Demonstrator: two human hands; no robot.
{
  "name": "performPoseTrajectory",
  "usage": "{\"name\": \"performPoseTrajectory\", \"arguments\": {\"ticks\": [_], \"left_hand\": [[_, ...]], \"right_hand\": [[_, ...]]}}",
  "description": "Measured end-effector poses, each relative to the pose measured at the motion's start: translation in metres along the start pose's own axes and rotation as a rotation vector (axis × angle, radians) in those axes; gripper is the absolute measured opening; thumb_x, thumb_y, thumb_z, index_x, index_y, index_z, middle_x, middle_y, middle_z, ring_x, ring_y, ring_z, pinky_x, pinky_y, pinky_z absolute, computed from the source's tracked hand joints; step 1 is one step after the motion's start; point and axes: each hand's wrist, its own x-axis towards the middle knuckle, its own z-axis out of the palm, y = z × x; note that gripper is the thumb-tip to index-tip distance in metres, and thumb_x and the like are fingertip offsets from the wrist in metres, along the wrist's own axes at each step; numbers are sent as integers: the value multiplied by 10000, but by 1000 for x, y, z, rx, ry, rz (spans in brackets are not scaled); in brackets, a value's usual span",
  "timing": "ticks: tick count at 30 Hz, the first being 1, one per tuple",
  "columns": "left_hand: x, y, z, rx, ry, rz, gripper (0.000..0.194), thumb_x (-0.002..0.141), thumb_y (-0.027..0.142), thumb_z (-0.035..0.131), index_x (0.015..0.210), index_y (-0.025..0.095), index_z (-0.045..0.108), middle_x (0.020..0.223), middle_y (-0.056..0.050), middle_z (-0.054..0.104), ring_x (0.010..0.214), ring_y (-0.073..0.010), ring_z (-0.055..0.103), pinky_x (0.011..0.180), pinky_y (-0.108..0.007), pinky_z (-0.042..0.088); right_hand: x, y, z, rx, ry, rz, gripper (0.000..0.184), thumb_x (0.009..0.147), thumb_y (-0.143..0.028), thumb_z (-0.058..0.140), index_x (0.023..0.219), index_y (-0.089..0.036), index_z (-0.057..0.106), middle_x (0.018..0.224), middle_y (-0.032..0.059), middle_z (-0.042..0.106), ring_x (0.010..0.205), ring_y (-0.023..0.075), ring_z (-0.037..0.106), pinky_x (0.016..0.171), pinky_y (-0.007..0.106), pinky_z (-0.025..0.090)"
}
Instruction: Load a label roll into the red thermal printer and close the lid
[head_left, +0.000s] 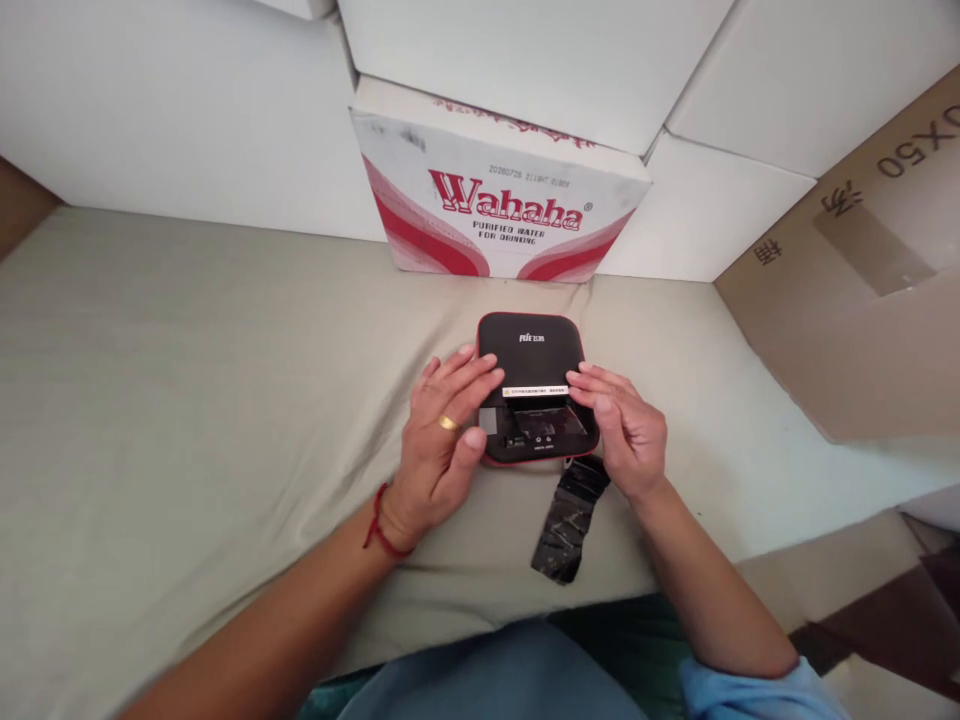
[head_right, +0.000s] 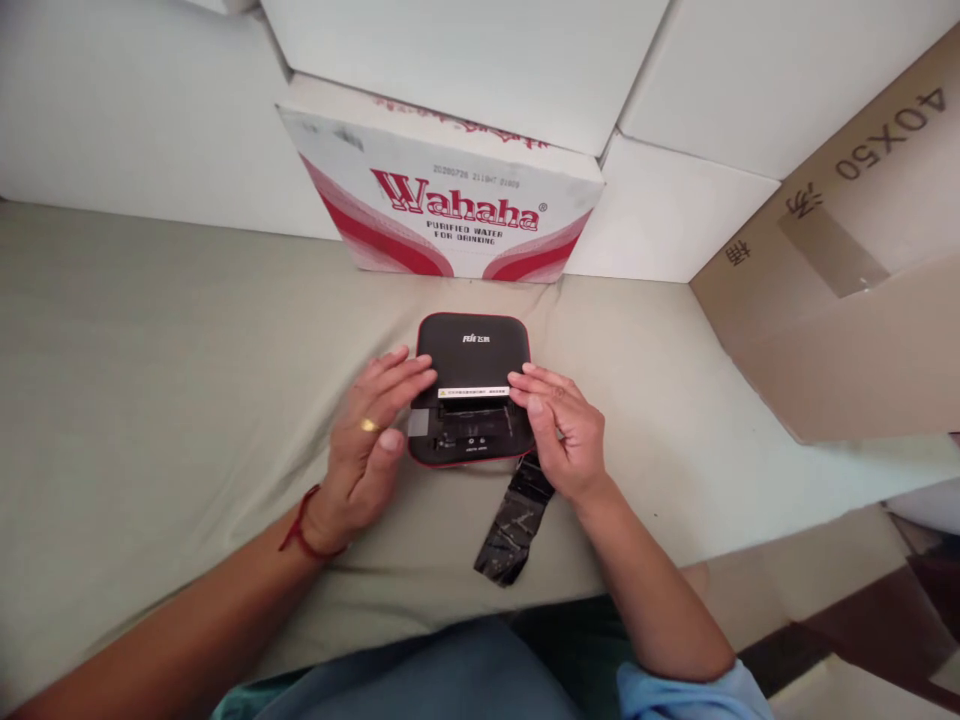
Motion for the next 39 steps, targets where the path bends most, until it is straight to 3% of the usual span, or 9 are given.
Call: {"name": "performPoseTrajectory", "arguments": {"ticks": [5, 9, 15, 20, 22, 26, 31, 35, 39], "left_hand": [[4, -2, -4, 63, -33, -6, 472, 1169, 308, 367, 1544, 373, 647, 1551, -24, 717, 1599, -256, 529, 1374, -543, 312], [4, -1, -4, 82, -33, -7, 470, 1162, 272, 386, 1531, 385, 656, 1528, -14, 738, 1598, -247, 534, 1395, -556, 258], [2, -6, -1, -215, -64, -146, 368, 1127, 385, 549, 1459, 339, 700, 1616, -69, 659, 1652, -300, 454, 1374, -603, 348], [-5, -21, 8, -473, -16, -404, 859, 993, 552, 742, 1731, 462, 311, 1902, -14, 191, 1771, -319, 177, 1413, -578, 289], [-7, -27, 13, -580, -38, -473, 960, 972, 534, 753, 1755, 490, 200, 1911, 10, 149, 1780, -310, 130, 1415, -573, 295], [-8, -29, 19, -733, -81, -567, 883, 996, 396, 655, 1759, 483, 219, 1889, 12, 244, 1748, -290, 273, 1382, -567, 389], [-8, -25, 20, -716, -73, -579, 848, 1002, 357, 587, 1756, 472, 216, 1868, 15, 301, 1700, -265, 387, 1279, -510, 535], [-6, -23, 19, -734, -116, -578, 866, 1015, 387, 574, 1762, 478, 146, 1889, 20, 231, 1723, -259, 333, 1282, -491, 525], [-4, -23, 23, -818, -73, -587, 873, 959, 395, 656, 1740, 431, 267, 1881, -9, 267, 1713, -283, 351, 1305, -490, 493]], "right_hand": [[-4, -1, 5, -69, 22, 42, 380, 1133, -339, 486, 1127, -295, 864, 1214, 55, 872, 1285, 266, 788, 1148, 573, 625], [-5, -1, 6, -48, 39, -9, 352, 1120, -272, 502, 1137, -283, 854, 1202, 61, 875, 1257, 259, 798, 1118, 548, 639], [-15, -4, 4, -124, 2, -117, 394, 1117, -368, 465, 1250, -300, 830, 1334, 77, 832, 1333, 319, 732, 1151, 622, 575], [-27, -10, 2, -187, 15, -220, 457, 1115, -419, 416, 1155, -378, 870, 1109, 73, 826, 1227, 341, 654, 1026, 596, 561], [-30, -9, 2, -187, 65, -220, 439, 1102, -409, 442, 1166, -400, 877, 988, 93, 765, 1138, 335, 619, 967, 572, 556], [-31, -9, -2, -180, 59, -208, 422, 1084, -381, 474, 1214, -424, 873, 842, 89, 658, 980, 308, 585, 858, 519, 531], [-30, -13, -9, -189, -15, -230, 396, 1052, -350, 523, 1253, -406, 860, 836, 60, 688, 901, 272, 611, 825, 496, 530], [-29, -13, -8, -233, -9, -245, 387, 1056, -335, 507, 1144, -372, 881, 799, 53, 687, 848, 252, 627, 794, 486, 526], [-27, -14, -6, -183, 18, -280, 361, 1070, -314, 524, 1178, -351, 867, 838, 53, 717, 893, 258, 621, 799, 478, 520]]}}
